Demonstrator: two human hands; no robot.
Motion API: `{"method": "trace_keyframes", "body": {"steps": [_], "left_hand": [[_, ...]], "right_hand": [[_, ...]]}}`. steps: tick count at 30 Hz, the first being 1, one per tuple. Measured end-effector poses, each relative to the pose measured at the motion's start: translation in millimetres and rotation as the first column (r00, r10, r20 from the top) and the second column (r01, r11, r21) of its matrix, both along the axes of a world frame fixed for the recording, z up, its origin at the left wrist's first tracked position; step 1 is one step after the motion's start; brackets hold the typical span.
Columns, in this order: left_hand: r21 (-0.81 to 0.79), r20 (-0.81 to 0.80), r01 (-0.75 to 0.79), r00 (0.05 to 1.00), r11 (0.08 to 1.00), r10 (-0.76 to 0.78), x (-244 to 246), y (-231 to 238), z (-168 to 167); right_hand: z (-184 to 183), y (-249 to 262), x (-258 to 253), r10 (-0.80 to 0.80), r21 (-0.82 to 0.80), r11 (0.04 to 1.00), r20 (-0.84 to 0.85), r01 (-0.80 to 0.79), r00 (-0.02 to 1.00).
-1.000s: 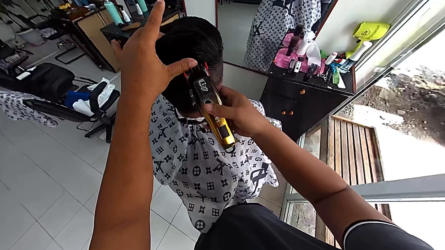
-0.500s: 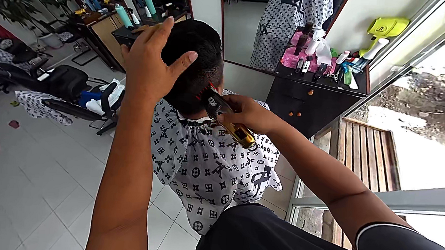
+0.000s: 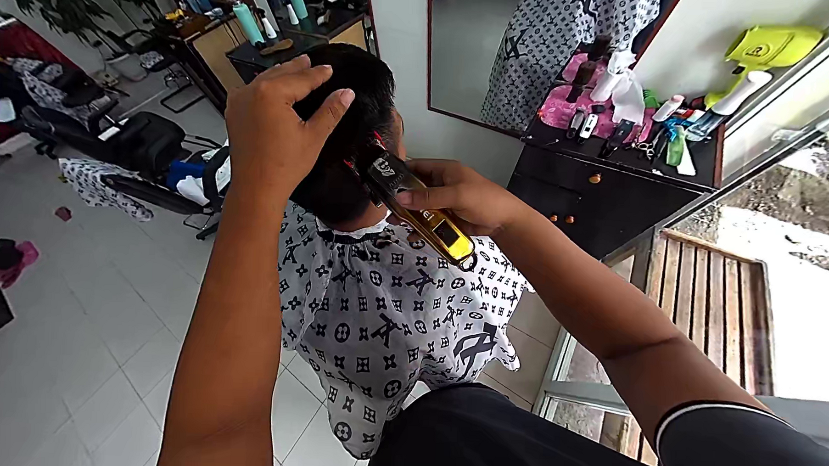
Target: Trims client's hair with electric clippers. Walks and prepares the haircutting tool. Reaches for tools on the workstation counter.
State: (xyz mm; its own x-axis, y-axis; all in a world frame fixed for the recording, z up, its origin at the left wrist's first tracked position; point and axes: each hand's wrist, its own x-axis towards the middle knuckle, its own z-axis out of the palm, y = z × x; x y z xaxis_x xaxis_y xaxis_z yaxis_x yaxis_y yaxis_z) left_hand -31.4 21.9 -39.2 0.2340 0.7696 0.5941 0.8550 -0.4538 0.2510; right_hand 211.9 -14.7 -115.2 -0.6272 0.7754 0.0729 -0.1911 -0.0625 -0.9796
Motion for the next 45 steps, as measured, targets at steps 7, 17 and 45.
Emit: {"method": "trace_keyframes", "body": {"steps": [7, 17, 45], "left_hand": [[0.018, 0.011, -0.041, 0.999, 0.999, 0.041, 15, -4, 0], [0.026, 0.024, -0.113, 0.993, 0.993, 0.112, 26, -7, 0], [-0.091, 0.991, 0.259, 0.115, 0.962, 0.063, -23, -239, -172]], "right_hand": [[-17, 18, 24, 0.109, -0.066, 0.992, 0.03, -0.106, 0.994], [-15, 54, 42, 0.261, -0.031, 0.965, 0.0, -0.261, 0.965], [-80, -131, -110, 0.117, 0.102, 0.987, 0.088, -0.126, 0.989]]}}
